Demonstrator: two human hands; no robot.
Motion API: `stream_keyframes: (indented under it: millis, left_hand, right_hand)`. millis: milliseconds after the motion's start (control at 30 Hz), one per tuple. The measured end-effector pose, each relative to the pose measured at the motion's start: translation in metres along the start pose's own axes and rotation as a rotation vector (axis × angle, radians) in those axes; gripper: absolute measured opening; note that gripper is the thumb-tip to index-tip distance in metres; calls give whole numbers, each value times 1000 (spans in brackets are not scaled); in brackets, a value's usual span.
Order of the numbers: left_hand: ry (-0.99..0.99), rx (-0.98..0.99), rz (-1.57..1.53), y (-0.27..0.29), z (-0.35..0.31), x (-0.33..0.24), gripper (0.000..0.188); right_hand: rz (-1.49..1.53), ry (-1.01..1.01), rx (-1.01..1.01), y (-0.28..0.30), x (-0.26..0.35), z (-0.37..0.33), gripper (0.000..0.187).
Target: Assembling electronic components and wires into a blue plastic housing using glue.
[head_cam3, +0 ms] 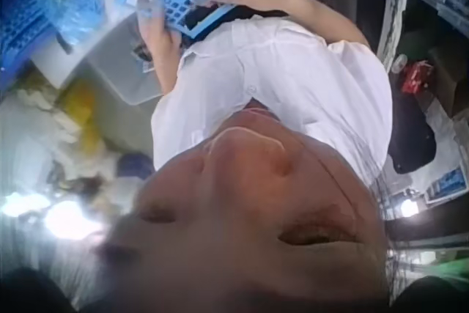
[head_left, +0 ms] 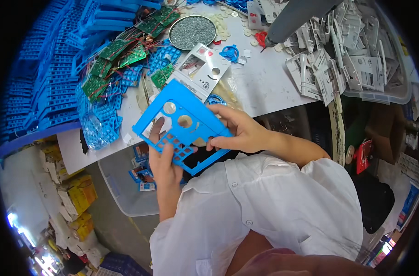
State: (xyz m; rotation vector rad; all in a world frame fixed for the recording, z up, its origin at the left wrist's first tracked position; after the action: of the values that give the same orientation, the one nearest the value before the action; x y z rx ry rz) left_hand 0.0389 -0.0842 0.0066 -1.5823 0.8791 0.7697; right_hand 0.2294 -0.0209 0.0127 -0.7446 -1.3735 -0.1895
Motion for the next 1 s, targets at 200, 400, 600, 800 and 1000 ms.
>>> stream_keyframes:
  millis: [200,400,600,800,1000]
  left_hand:
    - [-206,-212,105,56,24,-24,51]
    - [-229,-284,208,73,34,-28,44]
    - [-179,-283,162,68,39,-26,44]
    - [-87,-299,184,71,37,-24,47]
    - [-23,-141,-16,26,42,8,71]
  right_hand:
    - [-1038,85,-553,104,28,14,55]
    - [-934,-114,-585,137,1,37,51]
    - [-200,97,-545,138,-11,51,29]
    - [149,377,-769,128,50,35,40]
    - [-247,17,2,65,60,57,27]
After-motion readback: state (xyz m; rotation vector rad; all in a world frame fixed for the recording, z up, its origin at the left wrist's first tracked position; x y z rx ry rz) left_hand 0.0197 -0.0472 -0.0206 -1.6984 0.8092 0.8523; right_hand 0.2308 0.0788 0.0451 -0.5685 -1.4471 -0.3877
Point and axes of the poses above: each hand's wrist, its own z-axis towards the middle knuckle, its own y-axis out of the back of the hand, x = y × z, the point moved 4 cm from there along z, towards the middle knuckle, and after that the axes turned 12 degrees about x, right-handed, at the moved point
